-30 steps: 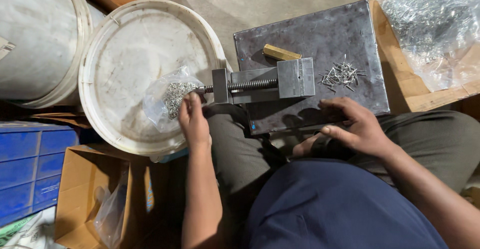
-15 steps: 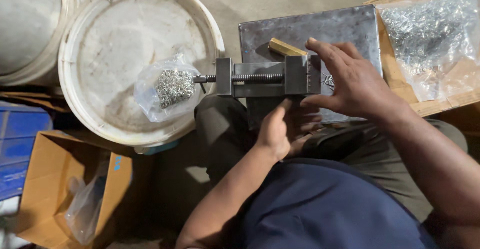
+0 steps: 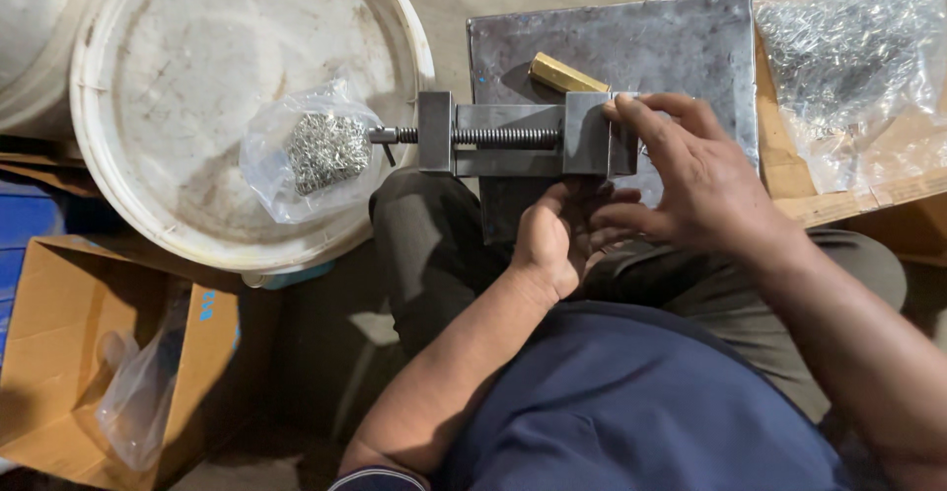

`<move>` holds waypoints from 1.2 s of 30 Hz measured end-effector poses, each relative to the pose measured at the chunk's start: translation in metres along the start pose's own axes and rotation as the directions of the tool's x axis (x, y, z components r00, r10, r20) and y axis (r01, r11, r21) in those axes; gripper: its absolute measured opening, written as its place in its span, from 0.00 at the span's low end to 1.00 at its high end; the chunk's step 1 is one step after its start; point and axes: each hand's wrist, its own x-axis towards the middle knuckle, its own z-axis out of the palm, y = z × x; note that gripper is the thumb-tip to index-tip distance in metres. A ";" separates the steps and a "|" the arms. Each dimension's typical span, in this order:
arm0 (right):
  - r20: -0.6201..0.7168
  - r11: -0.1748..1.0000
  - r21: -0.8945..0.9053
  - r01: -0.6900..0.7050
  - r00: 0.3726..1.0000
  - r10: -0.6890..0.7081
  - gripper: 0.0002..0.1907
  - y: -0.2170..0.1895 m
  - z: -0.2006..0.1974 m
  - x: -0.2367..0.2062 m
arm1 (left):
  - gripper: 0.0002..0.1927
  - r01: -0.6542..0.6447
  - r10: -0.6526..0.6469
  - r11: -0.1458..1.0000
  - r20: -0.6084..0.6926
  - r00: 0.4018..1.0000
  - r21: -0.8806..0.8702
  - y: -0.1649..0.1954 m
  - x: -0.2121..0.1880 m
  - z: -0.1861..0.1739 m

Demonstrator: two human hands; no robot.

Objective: The person places small metal pins into a metal block jig by hand and uses a small wooden-handled tool to tap or press parts together while the jig is held in a vise.

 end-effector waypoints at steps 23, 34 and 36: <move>-0.169 0.595 0.803 -0.042 0.941 0.294 0.40 0.030 0.058 -0.101 | 0.13 -0.030 0.035 0.994 -0.050 0.998 0.108 -0.001 -0.005 0.010; -0.003 0.470 0.843 -0.262 0.871 0.492 0.28 0.075 0.083 -0.137 | 0.14 -0.085 0.086 0.982 0.001 0.996 0.170 -0.013 -0.005 0.003; 0.049 0.465 0.813 -0.352 0.836 0.547 0.27 0.088 0.093 -0.152 | 0.15 -0.061 0.055 0.988 0.046 0.997 0.145 -0.004 -0.024 0.004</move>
